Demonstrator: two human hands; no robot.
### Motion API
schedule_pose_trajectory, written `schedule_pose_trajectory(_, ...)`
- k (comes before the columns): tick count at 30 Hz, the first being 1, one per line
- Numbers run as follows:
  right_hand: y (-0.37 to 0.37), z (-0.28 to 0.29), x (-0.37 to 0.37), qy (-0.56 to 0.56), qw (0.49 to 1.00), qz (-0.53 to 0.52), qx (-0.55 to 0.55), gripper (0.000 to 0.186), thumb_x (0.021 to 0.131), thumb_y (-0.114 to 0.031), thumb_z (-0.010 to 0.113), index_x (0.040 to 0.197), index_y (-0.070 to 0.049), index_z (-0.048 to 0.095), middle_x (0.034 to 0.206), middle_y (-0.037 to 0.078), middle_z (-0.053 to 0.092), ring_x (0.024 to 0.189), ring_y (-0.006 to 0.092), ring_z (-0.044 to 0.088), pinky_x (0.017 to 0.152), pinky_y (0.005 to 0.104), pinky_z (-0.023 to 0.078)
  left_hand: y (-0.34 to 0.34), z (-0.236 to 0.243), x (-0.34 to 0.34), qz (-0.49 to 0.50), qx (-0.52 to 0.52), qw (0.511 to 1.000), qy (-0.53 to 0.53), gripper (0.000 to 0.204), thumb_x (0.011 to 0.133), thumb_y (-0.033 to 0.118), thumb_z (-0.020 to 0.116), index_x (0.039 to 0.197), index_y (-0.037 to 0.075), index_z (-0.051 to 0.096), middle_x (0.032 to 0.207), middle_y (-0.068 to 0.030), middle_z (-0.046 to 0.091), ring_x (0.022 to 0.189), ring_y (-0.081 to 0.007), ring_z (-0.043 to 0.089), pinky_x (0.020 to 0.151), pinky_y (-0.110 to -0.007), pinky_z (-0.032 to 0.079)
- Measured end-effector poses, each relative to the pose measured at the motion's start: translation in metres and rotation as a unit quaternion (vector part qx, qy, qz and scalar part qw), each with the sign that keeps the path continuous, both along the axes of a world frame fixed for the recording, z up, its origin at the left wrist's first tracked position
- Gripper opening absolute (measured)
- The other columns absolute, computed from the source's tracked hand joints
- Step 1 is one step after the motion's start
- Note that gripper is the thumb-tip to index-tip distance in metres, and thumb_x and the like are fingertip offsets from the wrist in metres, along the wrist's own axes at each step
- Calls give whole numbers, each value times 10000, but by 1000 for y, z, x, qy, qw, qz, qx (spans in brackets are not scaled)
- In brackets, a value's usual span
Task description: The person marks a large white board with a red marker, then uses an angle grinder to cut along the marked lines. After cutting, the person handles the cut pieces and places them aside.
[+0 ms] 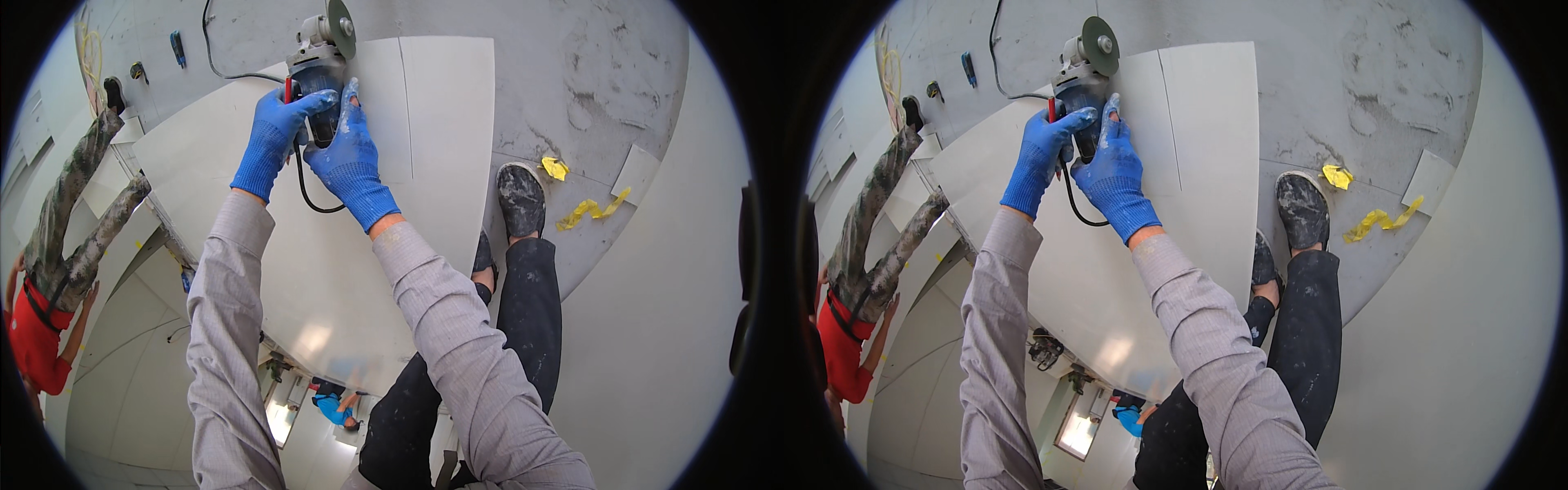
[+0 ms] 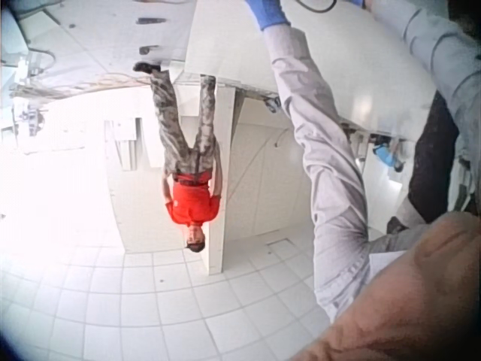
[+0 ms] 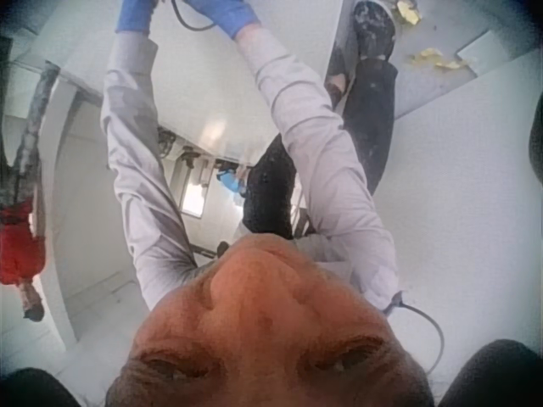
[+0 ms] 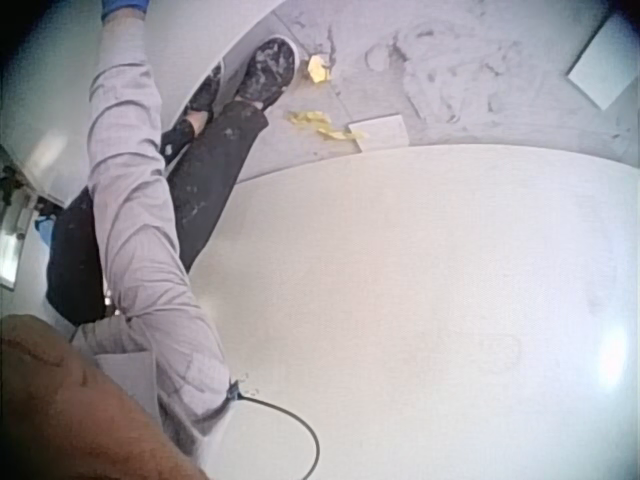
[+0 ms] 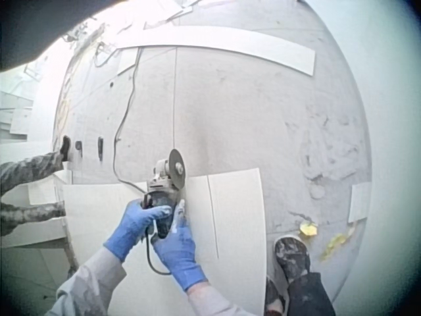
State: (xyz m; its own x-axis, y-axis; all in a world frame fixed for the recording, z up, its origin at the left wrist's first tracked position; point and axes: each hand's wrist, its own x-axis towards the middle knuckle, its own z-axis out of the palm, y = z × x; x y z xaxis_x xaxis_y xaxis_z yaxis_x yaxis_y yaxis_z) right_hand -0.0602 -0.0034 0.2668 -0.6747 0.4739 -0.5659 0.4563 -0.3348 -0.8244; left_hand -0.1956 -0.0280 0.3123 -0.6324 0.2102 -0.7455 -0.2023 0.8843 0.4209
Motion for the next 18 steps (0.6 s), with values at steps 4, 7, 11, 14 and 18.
schedule_pose_trajectory(4, -8, -1, 3, 5, 1000, -15, 16, 1207, 775, -167, 836, 1644, 28, 21, 1610, 295, 326, 1454, 403, 454, 1171, 409, 437, -2, 1, 5, 0, 2, 1000, -2, 373, 825, 360, 878, 978, 64, 712, 671, 12, 609, 456, -58, 463, 428, -228, 363)
schedule_pose_trajectory(7, -16, -5, 12, 6, 1000, -23, 5, 1213, 767, -171, 841, 1643, 27, 26, 1603, 295, 340, 1452, 402, 455, 1169, 410, 439, -6, 1, 9, -5, -23, 999, -24, 392, 817, 343, 884, 1014, 47, 720, 736, -16, 655, 529, -76, 534, 481, -237, 425)
schedule_pose_trajectory(11, -25, -2, 22, 7, 1000, -21, 1, 1210, 770, -167, 840, 1644, 24, 25, 1604, 290, 341, 1452, 393, 458, 1166, 406, 442, -16, 6, 16, -7, -49, 998, -38, 413, 810, 298, 894, 1077, 24, 740, 874, -74, 747, 702, -123, 683, 615, -259, 548)
schedule_pose_trajectory(14, -27, 0, 27, -3, 1000, -10, -10, 1210, 775, -164, 843, 1645, 24, 23, 1608, 286, 336, 1454, 387, 458, 1168, 404, 439, -19, 5, 23, -2, -23, 999, -29, 406, 818, 283, 888, 1091, 21, 740, 907, -86, 757, 755, -145, 712, 665, -277, 573)
schedule_pose_trajectory(18, -30, 0, 27, 4, 1000, -18, -9, 1216, 775, -166, 850, 1645, 25, 22, 1610, 284, 334, 1457, 383, 455, 1172, 403, 435, -20, 7, 25, 0, -25, 999, -29, 403, 823, 255, 882, 1115, 18, 738, 943, -95, 763, 823, -160, 731, 731, -296, 591)
